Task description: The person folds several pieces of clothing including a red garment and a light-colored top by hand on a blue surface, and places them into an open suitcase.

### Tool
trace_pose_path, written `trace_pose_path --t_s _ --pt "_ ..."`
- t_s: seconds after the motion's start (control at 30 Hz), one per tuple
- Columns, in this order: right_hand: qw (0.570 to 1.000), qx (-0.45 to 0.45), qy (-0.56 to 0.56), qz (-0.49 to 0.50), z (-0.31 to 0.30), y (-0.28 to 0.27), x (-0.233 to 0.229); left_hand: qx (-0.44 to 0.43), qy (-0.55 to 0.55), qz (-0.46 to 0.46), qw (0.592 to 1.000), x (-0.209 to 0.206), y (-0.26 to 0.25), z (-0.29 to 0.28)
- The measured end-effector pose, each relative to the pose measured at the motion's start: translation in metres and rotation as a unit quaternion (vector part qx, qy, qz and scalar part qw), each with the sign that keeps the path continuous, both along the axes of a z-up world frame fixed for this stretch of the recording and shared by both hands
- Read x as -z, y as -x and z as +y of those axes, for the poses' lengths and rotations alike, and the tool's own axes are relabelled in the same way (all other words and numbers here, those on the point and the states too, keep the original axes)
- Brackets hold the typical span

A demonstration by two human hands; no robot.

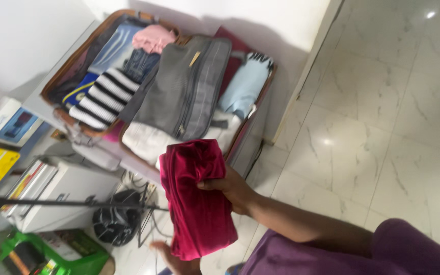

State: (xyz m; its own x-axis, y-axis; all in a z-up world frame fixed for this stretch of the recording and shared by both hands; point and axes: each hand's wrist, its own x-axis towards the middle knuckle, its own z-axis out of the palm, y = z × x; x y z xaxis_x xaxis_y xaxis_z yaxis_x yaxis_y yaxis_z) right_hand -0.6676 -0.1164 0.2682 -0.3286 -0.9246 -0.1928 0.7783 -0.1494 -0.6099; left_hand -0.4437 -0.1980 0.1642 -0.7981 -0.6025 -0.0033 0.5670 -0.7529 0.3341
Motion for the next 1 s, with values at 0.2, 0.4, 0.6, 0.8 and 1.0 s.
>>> trace_pose_path --t_s 0.2,0.4,0.6,0.8,1.0 --pt "0.996 0.075 0.011 -0.041 -0.011 0.088 0.005 -0.087 0.164 -0.034 0.982 0.01 0.092 0.056" --pt "0.999 0.015 -0.009 -0.031 -0.027 0.15 0.021 -0.216 0.094 -0.24 0.942 0.006 0.142 0.036" --pt "0.997 -0.073 0.019 0.024 -0.06 0.208 0.019 -0.222 0.087 -0.373 0.897 -0.026 0.151 -0.015" --pt "0.991 -0.127 0.023 0.029 -0.109 0.255 -0.005 -0.198 0.1 -0.472 0.853 -0.042 0.158 -0.075" --pt "0.979 -0.181 -0.021 0.094 -0.188 0.287 -0.022 -0.179 0.122 -0.528 0.821 -0.044 0.168 -0.145"
